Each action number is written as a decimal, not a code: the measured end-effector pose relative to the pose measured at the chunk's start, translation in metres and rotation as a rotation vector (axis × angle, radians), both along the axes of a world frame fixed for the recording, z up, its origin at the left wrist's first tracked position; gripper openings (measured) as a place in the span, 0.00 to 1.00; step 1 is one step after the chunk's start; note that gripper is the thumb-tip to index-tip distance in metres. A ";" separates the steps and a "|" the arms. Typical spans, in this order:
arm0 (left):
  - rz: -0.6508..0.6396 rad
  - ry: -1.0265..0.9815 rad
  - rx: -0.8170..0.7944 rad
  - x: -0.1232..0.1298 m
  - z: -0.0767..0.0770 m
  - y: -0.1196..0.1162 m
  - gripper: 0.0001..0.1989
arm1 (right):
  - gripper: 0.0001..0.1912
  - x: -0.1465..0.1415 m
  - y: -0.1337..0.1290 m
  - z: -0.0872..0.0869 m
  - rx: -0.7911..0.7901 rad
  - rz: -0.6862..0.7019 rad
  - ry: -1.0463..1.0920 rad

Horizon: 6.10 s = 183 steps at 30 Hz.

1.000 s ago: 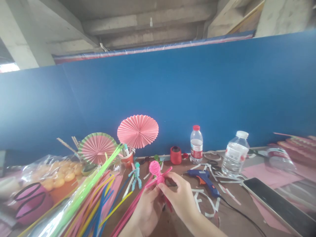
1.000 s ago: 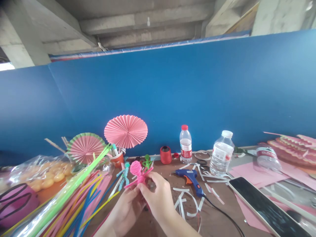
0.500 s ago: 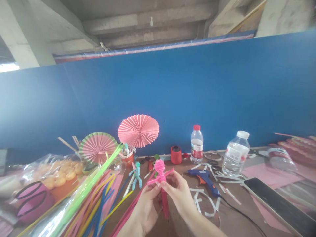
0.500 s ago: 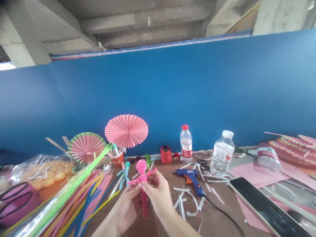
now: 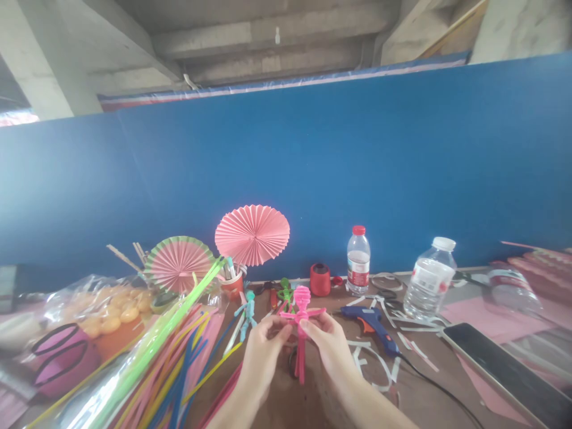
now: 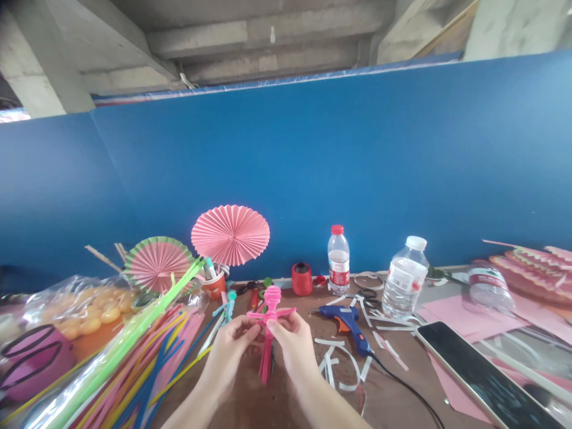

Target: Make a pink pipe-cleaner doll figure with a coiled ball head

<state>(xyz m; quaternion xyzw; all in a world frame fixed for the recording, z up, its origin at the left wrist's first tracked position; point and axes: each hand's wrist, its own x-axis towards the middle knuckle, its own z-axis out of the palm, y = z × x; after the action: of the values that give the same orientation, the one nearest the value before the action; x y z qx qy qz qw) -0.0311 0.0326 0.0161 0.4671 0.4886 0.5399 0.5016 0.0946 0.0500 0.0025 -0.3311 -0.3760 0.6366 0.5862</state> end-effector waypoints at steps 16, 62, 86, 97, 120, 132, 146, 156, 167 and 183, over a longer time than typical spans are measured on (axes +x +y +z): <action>0.139 0.231 0.080 0.001 -0.010 0.001 0.07 | 0.13 -0.003 0.007 -0.013 0.028 -0.049 -0.130; 0.002 0.442 0.286 -0.005 -0.010 0.004 0.08 | 0.11 -0.005 0.001 -0.011 0.003 -0.009 -0.056; 0.144 0.297 0.146 -0.007 -0.022 0.010 0.08 | 0.14 -0.011 0.005 -0.028 0.011 -0.011 -0.008; 0.122 0.143 0.113 -0.003 -0.021 0.009 0.09 | 0.11 -0.007 0.005 -0.023 0.008 -0.033 -0.048; -0.130 -0.359 -0.199 -0.021 -0.003 0.008 0.11 | 0.11 0.007 0.014 -0.012 0.157 0.111 -0.299; -0.125 -0.140 -0.246 -0.030 -0.010 0.013 0.08 | 0.11 0.015 0.014 -0.014 0.439 -0.039 -0.799; -0.187 -0.012 -0.247 -0.036 0.006 0.000 0.14 | 0.09 0.014 0.010 -0.011 0.822 0.057 -1.143; -0.250 0.039 -0.210 -0.034 0.003 0.016 0.14 | 0.09 0.014 0.011 -0.011 0.929 0.007 -1.177; -0.175 -0.372 -0.215 -0.027 -0.014 0.026 0.06 | 0.08 0.010 0.002 -0.030 0.847 -0.300 -0.849; -0.156 -0.576 -0.360 -0.012 -0.029 0.022 0.05 | 0.06 0.016 0.011 -0.044 0.898 -0.347 -0.840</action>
<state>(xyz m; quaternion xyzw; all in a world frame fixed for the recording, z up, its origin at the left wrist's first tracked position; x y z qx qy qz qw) -0.0433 0.0544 -0.0130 0.2354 0.3772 0.5148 0.7330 0.1109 0.0606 -0.0414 -0.3306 -0.7449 0.1287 0.5650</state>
